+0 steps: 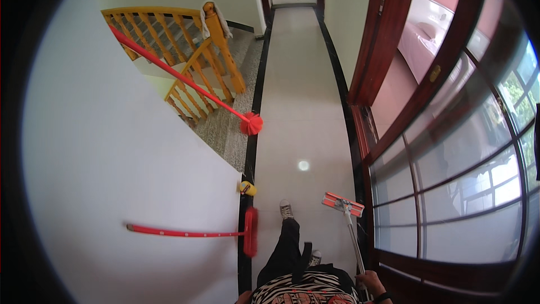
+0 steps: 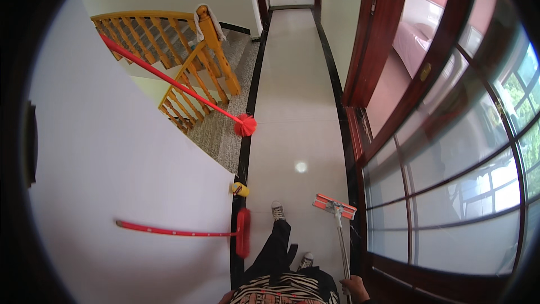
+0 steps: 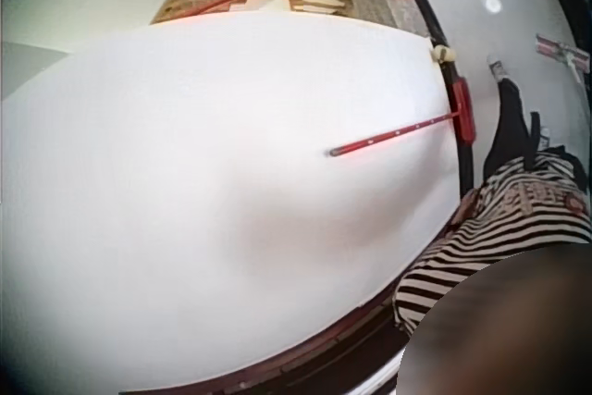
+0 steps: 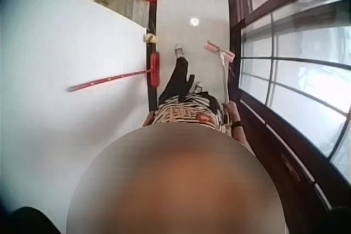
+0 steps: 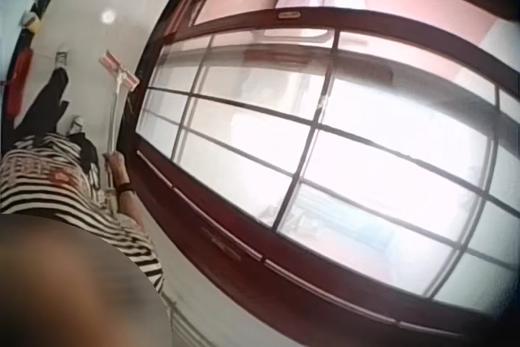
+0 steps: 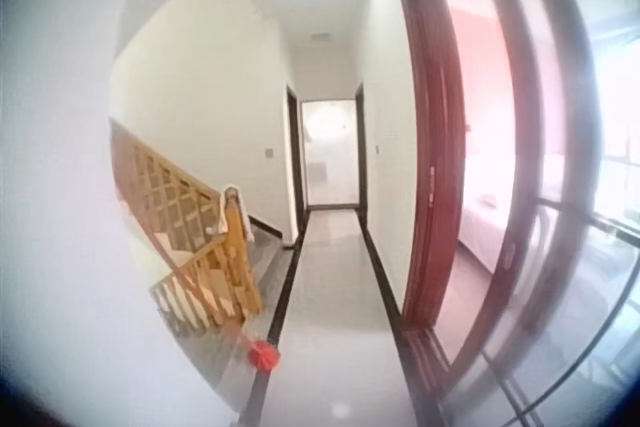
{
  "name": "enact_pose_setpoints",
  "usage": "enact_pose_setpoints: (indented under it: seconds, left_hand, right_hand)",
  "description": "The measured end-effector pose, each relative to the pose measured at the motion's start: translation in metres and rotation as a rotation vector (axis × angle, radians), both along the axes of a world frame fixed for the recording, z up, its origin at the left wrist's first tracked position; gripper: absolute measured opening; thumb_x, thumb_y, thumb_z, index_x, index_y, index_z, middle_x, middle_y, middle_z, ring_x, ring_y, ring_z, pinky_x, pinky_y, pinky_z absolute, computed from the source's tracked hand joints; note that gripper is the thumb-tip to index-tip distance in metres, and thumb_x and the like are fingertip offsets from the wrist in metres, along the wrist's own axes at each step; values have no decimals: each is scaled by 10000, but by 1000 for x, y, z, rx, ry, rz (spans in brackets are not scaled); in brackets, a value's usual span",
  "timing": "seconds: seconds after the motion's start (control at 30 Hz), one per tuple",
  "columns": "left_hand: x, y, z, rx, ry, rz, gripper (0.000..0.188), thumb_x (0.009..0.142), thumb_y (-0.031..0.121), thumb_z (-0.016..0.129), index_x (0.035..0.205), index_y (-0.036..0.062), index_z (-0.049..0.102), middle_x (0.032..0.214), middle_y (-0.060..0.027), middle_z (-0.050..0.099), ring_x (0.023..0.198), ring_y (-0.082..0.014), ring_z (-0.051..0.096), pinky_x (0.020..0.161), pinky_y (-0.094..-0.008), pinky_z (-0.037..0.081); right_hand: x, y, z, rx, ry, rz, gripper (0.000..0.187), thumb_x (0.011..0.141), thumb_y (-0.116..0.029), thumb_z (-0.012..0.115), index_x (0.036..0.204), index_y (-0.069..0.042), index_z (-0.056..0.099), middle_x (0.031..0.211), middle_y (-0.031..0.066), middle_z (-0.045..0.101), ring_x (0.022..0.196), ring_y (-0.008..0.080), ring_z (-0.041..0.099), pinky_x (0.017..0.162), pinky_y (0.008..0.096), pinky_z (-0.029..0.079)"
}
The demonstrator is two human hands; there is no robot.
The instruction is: The person rinses a flat mop under a kitchen sink faucet, wrings it out, and then mops the tiled floor in the kitchen, hallway, and a bedroom. The person moves the mop back and forth across the floor surfaces.
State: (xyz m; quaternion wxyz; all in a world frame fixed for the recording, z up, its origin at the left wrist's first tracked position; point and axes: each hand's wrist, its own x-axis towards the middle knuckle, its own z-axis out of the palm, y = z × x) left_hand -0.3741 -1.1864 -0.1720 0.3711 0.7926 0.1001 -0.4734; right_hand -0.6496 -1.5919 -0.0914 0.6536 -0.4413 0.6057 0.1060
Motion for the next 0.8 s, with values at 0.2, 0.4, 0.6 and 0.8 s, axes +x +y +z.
enact_pose_setpoints:
  seconds: [0.2,0.4,0.6,0.8]
  left_hand:
    - [96,-63,-22,87,115,-97,371,863,373,577,1081,74,601,1022,-112,632,928,-249,602,757,-406,502]
    - [242,-137,-26,38,130,-463,364,852,385,558,1046,79,602,1032,-127,631,947,-297,600,795,-427,489]
    - [420,-295,6,47,-276,-1181,394,858,432,523,1023,84,604,1028,-151,637,967,-349,603,813,-462,484]
    - [535,-515,12,47,-639,-1076,420,809,382,588,1086,68,553,1072,-188,591,992,-362,581,850,-460,480]
  right_hand:
    - [75,-92,-28,-11,-61,18,133,780,-124,670,771,-5,612,614,72,572,528,174,576,474,321,466]
    - [138,-154,-36,-586,-340,752,279,629,-197,657,887,-90,666,725,144,598,703,362,606,625,414,488]
    - [171,-200,-55,-656,-223,954,260,583,-247,687,752,-68,602,712,184,600,730,389,612,627,443,493]
    - [228,-281,-74,-778,-177,1109,128,684,-129,590,787,-57,609,675,163,592,691,355,617,598,400,493]
